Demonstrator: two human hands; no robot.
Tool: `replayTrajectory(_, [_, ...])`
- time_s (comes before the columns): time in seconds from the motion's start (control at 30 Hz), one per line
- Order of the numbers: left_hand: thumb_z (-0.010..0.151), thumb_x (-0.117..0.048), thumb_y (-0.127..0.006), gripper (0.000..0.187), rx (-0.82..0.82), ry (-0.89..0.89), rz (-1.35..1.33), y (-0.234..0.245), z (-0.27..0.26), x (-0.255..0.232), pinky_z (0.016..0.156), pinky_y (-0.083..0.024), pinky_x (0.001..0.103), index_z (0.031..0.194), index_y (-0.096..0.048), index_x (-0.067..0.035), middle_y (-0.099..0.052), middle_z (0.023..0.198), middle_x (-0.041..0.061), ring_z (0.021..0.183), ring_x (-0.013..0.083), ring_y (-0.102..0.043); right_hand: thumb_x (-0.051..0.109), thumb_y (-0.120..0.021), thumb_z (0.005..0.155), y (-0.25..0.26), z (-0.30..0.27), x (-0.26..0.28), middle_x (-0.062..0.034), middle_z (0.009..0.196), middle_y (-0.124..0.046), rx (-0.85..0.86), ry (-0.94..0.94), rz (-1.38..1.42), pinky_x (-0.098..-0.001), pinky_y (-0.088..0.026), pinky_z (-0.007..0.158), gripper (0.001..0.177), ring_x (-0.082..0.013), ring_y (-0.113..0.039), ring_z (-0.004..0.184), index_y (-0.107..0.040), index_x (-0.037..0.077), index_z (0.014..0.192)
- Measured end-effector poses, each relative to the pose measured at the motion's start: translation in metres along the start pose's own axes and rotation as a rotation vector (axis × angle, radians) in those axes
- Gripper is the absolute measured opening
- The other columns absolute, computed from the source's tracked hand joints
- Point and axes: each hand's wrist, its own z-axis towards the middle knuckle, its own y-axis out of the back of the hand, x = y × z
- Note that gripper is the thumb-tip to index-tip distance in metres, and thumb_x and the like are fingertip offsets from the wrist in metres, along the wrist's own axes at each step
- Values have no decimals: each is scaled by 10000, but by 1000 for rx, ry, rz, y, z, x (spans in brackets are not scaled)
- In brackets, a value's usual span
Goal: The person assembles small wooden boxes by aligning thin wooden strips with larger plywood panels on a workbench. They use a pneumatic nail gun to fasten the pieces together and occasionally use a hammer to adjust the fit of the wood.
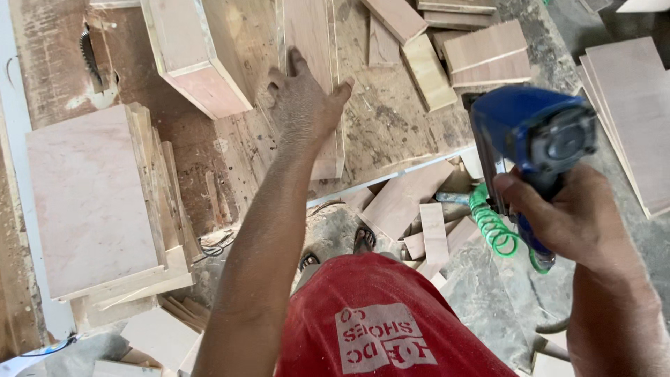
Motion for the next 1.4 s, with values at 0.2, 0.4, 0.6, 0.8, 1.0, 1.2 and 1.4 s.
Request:
replayTrajectory(0.2, [686, -878, -403, 1252, 375, -425, -55, 78, -70, 49, 1124, -254, 734, 1631, -272, -67, 179, 1676, 184, 1554, 486, -112, 309, -692, 965, 11, -32, 16, -87, 665, -737, -32, 24, -100, -396, -521, 739, 357, -226, -716, 675, -753, 57, 721])
replayTrajectory(0.4, [839, -362, -904, 819, -134, -810, -105, -4, -60, 128, 1090, -498, 564, 1486, -535, -21, -407, 1604, 208, 1453, 428, -446, 325, -720, 946, -1, -45, 44, -85, 698, -778, 34, 34, -147, -362, -555, 697, 290, -196, -738, 650, -781, 70, 822])
replayTrajectory(0.6, [1023, -223, -752, 505, -183, -926, -250, -18, -63, 143, 1154, -469, 520, 1442, -562, -15, -444, 1572, 258, 1407, 500, -515, 326, -756, 940, -18, -33, 55, -126, 670, -682, 192, -19, -48, -380, -487, 526, 360, -243, -626, 565, -662, 23, 769])
replayTrajectory(0.8, [1045, -192, -685, 509, -204, -883, -80, -22, -70, 145, 936, -608, 518, 1508, -513, -70, -415, 1629, 146, 1479, 361, -471, 171, -657, 982, -65, 19, 23, -75, 768, -584, 413, 125, 502, -274, -391, 621, 162, -147, -520, 676, -641, 15, 939])
replayTrajectory(1.0, [1009, -59, -598, 629, -43, -751, 45, 2, -88, 133, 982, -594, 525, 1581, -388, -217, -392, 1621, 93, 1395, 353, -523, 572, -770, 852, -147, 105, -2, -195, 1124, -740, 163, 136, -211, -517, -554, 919, 582, -428, -694, 1104, -728, 175, 1275])
replayTrajectory(1.2, [1028, -62, -518, 478, -31, -728, -41, 16, -94, 123, 855, -611, 571, 1494, -509, -167, -484, 1558, 115, 1271, 388, -615, 371, -791, 912, -213, 171, 2, -233, 1055, -692, 9, 349, -250, -500, -589, 857, 528, -437, -713, 1032, -706, -11, 1267])
replayTrajectory(1.4, [1053, -97, -458, 439, -30, -647, -147, 16, -100, 120, 865, -602, 568, 1472, -549, -191, -506, 1557, 54, 1202, 390, -637, 416, -691, 908, -238, 196, 17, -211, 1197, -639, 33, 335, -302, -519, -535, 998, 556, -435, -632, 1164, -645, 30, 1306])
